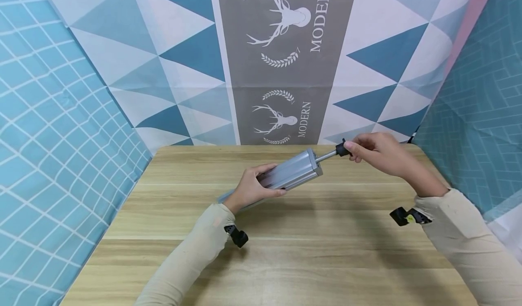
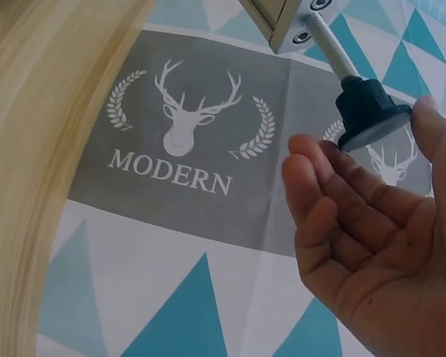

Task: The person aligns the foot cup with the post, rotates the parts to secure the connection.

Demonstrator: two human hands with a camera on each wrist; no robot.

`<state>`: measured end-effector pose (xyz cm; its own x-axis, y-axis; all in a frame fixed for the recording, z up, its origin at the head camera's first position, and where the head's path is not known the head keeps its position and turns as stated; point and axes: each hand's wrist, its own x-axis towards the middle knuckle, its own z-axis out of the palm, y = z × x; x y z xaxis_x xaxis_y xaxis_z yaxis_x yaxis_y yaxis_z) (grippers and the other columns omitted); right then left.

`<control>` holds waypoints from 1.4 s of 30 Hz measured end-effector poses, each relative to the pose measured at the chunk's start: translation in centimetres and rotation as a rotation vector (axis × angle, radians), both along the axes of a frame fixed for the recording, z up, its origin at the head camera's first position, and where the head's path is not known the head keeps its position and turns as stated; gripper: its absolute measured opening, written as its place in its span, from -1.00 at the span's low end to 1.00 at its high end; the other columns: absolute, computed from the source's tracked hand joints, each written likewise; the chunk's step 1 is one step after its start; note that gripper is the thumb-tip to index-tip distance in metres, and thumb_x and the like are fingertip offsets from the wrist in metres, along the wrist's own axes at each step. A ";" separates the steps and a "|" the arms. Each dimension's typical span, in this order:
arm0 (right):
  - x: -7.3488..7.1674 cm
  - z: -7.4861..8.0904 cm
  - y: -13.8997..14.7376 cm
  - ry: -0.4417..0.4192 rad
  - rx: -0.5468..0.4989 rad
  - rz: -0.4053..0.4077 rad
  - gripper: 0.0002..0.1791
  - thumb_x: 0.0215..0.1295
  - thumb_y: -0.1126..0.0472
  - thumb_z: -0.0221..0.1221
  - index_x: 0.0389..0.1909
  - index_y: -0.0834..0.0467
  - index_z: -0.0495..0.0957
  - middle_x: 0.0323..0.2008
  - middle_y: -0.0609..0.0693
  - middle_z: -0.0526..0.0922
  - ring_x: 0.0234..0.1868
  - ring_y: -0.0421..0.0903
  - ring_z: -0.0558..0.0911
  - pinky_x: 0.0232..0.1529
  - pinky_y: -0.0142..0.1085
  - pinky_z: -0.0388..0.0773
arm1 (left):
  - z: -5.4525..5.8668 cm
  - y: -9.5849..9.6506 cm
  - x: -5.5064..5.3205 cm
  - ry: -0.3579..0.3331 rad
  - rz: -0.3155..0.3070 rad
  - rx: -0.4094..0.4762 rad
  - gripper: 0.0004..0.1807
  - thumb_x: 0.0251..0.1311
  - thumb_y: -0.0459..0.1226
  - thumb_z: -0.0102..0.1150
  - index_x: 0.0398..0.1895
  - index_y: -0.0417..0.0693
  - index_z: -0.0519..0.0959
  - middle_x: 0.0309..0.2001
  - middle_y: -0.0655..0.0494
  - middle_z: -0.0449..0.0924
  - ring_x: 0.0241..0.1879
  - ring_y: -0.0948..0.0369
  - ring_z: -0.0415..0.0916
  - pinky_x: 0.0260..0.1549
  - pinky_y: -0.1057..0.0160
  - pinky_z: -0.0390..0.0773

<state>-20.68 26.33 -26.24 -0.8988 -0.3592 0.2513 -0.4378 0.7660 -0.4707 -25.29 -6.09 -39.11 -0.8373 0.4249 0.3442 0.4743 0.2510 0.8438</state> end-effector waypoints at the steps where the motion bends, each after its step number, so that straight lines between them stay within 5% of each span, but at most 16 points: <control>1: 0.1 0.1 0.0 0.001 -0.002 0.003 -0.64 0.44 0.03 0.04 -0.16 0.27 0.62 -0.42 0.03 0.66 -0.39 -0.09 0.60 -0.37 -0.28 0.49 | 0.0 0.0 0.0 -0.003 0.000 0.002 -0.27 -0.26 -0.17 0.60 0.14 0.06 0.58 0.06 0.13 0.62 -0.05 0.25 0.55 -0.09 0.23 0.50; 6: 0.4 0.5 0.4 -0.008 -0.007 0.040 -0.48 0.35 0.09 0.17 0.24 0.27 0.44 -0.03 0.20 0.63 -0.09 0.06 0.64 -0.12 -0.17 0.58 | -0.1 0.0 -0.1 -0.022 -0.001 0.004 -0.29 -0.25 -0.17 0.59 0.14 0.09 0.58 0.04 0.18 0.62 -0.05 0.27 0.56 -0.08 0.21 0.50; 11: 0.4 0.7 0.5 0.008 0.005 0.106 -0.36 0.19 0.23 0.32 0.31 0.14 0.39 0.15 0.17 0.54 0.01 0.06 0.62 -0.01 0.01 0.51 | -0.1 0.0 -0.1 -0.026 -0.007 0.004 -0.29 -0.24 -0.16 0.58 0.14 0.09 0.58 0.04 0.18 0.61 -0.05 0.26 0.56 -0.08 0.19 0.51; 15: 0.4 0.6 0.5 0.076 0.031 0.138 -0.45 0.19 0.28 0.30 0.24 0.18 0.46 -0.03 0.10 0.64 -0.11 -0.03 0.65 -0.10 -0.08 0.57 | -0.2 0.0 -0.1 -0.019 -0.012 0.009 -0.28 -0.25 -0.17 0.59 0.14 0.05 0.58 0.06 0.13 0.61 -0.04 0.24 0.56 -0.08 0.20 0.51; 22: 0.2 0.4 -0.1 0.001 0.014 0.000 -0.62 0.39 0.02 0.11 -0.05 0.26 0.62 -0.39 0.00 0.68 -0.36 -0.11 0.61 -0.34 -0.24 0.54 | -0.1 0.2 0.1 -0.045 -0.003 -0.009 -0.26 -0.24 -0.25 0.59 0.16 -0.02 0.56 0.10 0.05 0.59 -0.01 0.20 0.54 -0.04 0.18 0.49; 28: -0.2 0.3 -0.1 -0.026 -0.022 -0.063 -0.57 0.44 -0.06 0.01 -0.35 0.19 0.67 -0.56 -0.05 0.63 -0.46 -0.10 0.56 -0.38 -0.24 0.46 | 2.0 0.4 1.5 -0.056 -0.014 -0.021 -0.28 -0.18 -0.32 0.54 0.18 -0.17 0.53 0.12 -0.09 0.57 0.01 0.12 0.54 -0.02 0.16 0.49; 32: -0.1 0.4 0.4 -0.061 -0.035 -0.010 -0.61 0.44 0.03 0.05 -0.02 0.28 0.59 -0.33 0.08 0.69 -0.30 -0.02 0.65 -0.29 -0.26 0.54 | 3.2 0.4 2.2 -0.053 -0.021 -0.019 -0.30 -0.16 -0.34 0.52 0.18 -0.22 0.52 0.11 -0.12 0.57 0.00 0.13 0.55 -0.03 0.16 0.49; 36: 0.1 0.7 0.9 -0.113 -0.050 0.068 -0.41 0.34 0.12 0.19 0.31 0.27 0.33 0.07 0.23 0.57 0.03 0.10 0.61 -0.08 -0.19 0.57 | 3.4 0.4 2.3 -0.047 -0.021 -0.014 -0.30 -0.16 -0.34 0.51 0.18 -0.22 0.52 0.11 -0.13 0.57 0.00 0.12 0.55 -0.04 0.15 0.49; 42: 0.2 0.6 1.0 -0.072 -0.049 0.176 -0.35 0.23 0.28 0.27 0.35 0.19 0.32 0.14 0.20 0.54 0.06 0.07 0.60 -0.10 -0.48 0.52 | 3.1 0.3 2.1 -0.067 -0.028 -0.009 -0.29 -0.17 -0.33 0.53 0.18 -0.20 0.53 0.11 -0.11 0.57 0.01 0.11 0.54 -0.02 0.15 0.48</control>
<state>-20.51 27.37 -25.59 -0.8396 -0.5013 0.2092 -0.5265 0.6562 -0.5406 -23.21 -5.75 -36.03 -0.8460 0.4514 0.2837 0.4237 0.2463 0.8717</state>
